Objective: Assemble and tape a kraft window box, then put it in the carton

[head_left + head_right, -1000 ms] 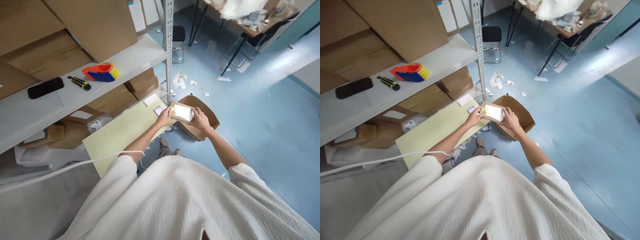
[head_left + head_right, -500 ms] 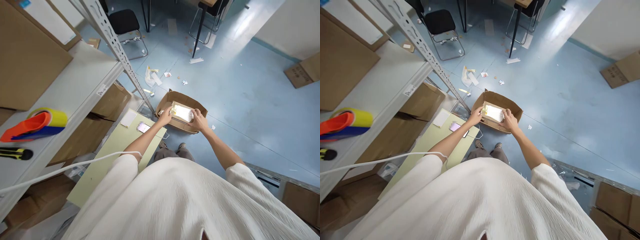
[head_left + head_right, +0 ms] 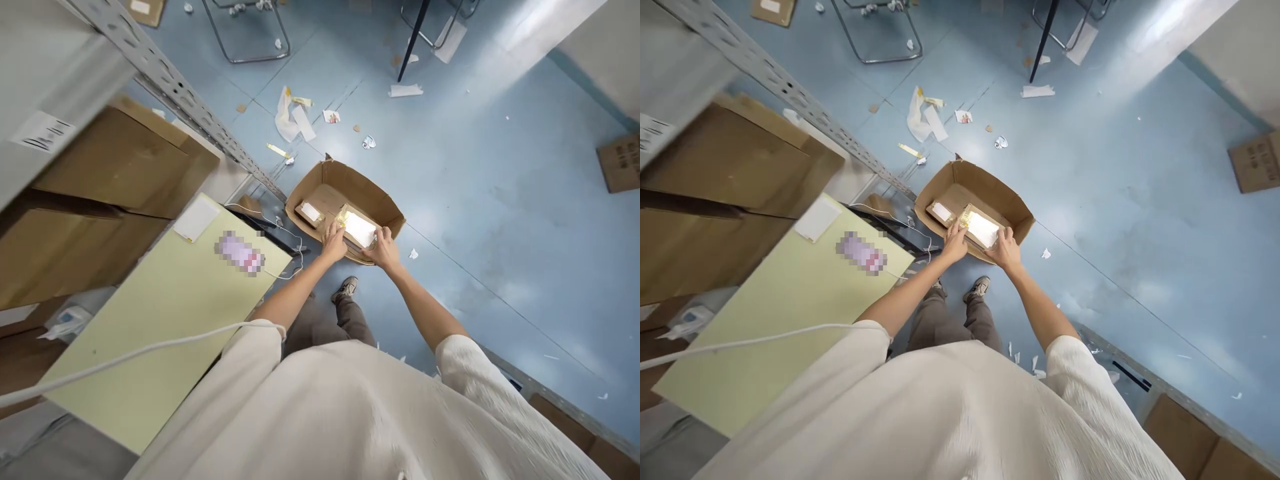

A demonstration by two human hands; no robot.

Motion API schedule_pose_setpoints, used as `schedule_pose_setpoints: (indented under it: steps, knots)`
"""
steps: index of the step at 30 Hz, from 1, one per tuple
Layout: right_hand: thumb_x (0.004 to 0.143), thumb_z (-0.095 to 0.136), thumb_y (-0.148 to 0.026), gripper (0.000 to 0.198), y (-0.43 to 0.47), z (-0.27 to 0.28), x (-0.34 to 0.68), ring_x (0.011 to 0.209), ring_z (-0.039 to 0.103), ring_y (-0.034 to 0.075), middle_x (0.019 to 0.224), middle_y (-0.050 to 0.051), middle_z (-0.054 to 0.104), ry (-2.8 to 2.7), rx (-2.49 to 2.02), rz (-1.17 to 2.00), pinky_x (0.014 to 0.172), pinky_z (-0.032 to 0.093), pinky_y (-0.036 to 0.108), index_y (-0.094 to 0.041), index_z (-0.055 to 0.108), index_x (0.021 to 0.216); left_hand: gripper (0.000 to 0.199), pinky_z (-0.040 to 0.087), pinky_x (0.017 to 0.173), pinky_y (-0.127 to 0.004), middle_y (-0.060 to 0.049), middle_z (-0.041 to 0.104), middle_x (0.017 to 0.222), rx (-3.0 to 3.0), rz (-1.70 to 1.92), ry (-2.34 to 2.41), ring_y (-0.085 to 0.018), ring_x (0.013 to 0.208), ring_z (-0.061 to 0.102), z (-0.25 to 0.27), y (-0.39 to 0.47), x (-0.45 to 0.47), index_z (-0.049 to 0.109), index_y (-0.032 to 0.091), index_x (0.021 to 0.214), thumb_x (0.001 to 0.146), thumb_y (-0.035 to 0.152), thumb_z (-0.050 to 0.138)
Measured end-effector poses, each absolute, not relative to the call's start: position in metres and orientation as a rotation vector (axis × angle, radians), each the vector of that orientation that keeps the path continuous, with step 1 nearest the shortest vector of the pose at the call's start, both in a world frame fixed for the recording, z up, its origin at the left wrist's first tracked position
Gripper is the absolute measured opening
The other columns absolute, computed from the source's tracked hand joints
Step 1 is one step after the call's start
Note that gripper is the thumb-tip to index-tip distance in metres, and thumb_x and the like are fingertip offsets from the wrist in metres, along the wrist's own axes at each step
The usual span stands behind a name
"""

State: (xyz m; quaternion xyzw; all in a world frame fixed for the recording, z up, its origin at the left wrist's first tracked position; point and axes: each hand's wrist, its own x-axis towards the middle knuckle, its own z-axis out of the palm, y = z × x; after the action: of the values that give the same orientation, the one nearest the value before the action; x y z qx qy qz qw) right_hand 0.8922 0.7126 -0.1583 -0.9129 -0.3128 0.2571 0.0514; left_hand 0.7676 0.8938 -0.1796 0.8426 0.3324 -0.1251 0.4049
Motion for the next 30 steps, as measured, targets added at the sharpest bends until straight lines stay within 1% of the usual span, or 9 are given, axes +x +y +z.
schedule_pose_setpoints:
  steps: [4,9,14,16,18,20,23,27,30]
  knots:
    - [0.090,0.086,-0.054,0.077,0.703,-0.221,0.902,0.141,0.064,0.044,0.177,0.024,0.035,-0.899,-2.773,0.858,0.107,0.062,0.053,-0.023,0.050,0.152,0.068,0.030,0.141,-0.065,-0.017,0.037,0.187,2.130,-0.365,0.842,-0.037,0.175,0.031,-0.235,0.867,0.770,0.060,0.022,0.163,0.096,0.010,0.055]
    - [0.090,0.085,-0.051,0.072,0.712,-0.323,0.904,0.130,0.071,0.040,0.171,0.021,0.038,-0.759,-2.794,1.010,0.104,0.062,0.052,-0.025,0.050,0.148,0.067,0.032,0.139,-0.063,-0.016,0.046,0.183,2.177,-0.373,0.837,-0.035,0.171,0.039,-0.326,0.859,0.768,0.056,0.024,0.167,0.100,0.011,0.051]
    - [0.090,0.086,-0.054,0.074,0.742,-0.452,0.907,0.123,0.075,0.040,0.163,0.022,0.043,-0.694,-2.815,1.126,0.102,0.062,0.054,-0.024,0.050,0.147,0.056,0.028,0.140,-0.059,-0.016,0.064,0.166,2.269,-0.452,0.744,-0.033,0.161,0.051,-0.420,0.871,0.765,0.068,0.022,0.154,0.103,0.009,0.050]
    - [0.090,0.087,-0.054,0.076,0.757,-0.501,0.908,0.123,0.076,0.040,0.162,0.023,0.043,-0.728,-2.815,1.166,0.103,0.062,0.054,-0.023,0.049,0.148,0.050,0.030,0.137,-0.054,-0.016,0.070,0.158,2.316,-0.444,0.693,-0.032,0.154,0.057,-0.451,0.880,0.762,0.072,0.021,0.148,0.105,0.010,0.048]
    - [0.090,0.088,-0.055,0.078,0.773,-0.545,0.907,0.122,0.077,0.040,0.161,0.024,0.043,-0.770,-2.804,1.222,0.104,0.062,0.054,-0.022,0.049,0.150,0.045,0.036,0.131,-0.051,-0.015,0.075,0.149,2.360,-0.448,0.630,-0.032,0.145,0.061,-0.476,0.890,0.759,0.075,0.021,0.142,0.106,0.013,0.049]
    - [0.091,0.088,-0.055,0.080,0.788,-0.583,0.904,0.122,0.077,0.040,0.160,0.024,0.043,-0.792,-2.795,1.254,0.105,0.061,0.053,-0.022,0.048,0.151,0.038,0.041,0.121,-0.051,-0.014,0.078,0.140,2.399,-0.500,0.618,-0.033,0.137,0.063,-0.497,0.900,0.755,0.078,0.022,0.133,0.106,0.015,0.052]
    - [0.092,0.087,-0.052,0.079,0.810,-0.631,0.897,0.122,0.077,0.038,0.160,0.024,0.042,-0.793,-2.781,1.244,0.106,0.061,0.051,-0.021,0.047,0.154,0.034,0.043,0.112,-0.052,-0.015,0.079,0.128,2.457,-0.577,0.669,-0.035,0.128,0.063,-0.520,0.910,0.747,0.080,0.022,0.124,0.106,0.015,0.052]
    - [0.091,0.085,-0.045,0.081,0.834,-0.684,0.889,0.126,0.075,0.038,0.167,0.026,0.037,-0.799,-2.726,1.253,0.110,0.059,0.049,-0.018,0.045,0.157,0.030,0.042,0.110,-0.052,-0.016,0.077,0.125,2.505,-0.586,0.678,-0.035,0.128,0.062,-0.537,0.913,0.740,0.079,0.021,0.125,0.107,0.016,0.054]
    - [0.094,0.082,-0.043,0.083,0.837,-0.710,0.889,0.139,0.069,0.038,0.181,0.028,0.025,-0.836,-2.620,1.389,0.120,0.053,0.045,-0.018,0.043,0.163,0.027,0.041,0.110,-0.052,-0.016,0.077,0.125,2.492,-0.550,0.669,-0.034,0.128,0.062,-0.545,0.910,0.738,0.079,0.021,0.122,0.110,0.020,0.055]
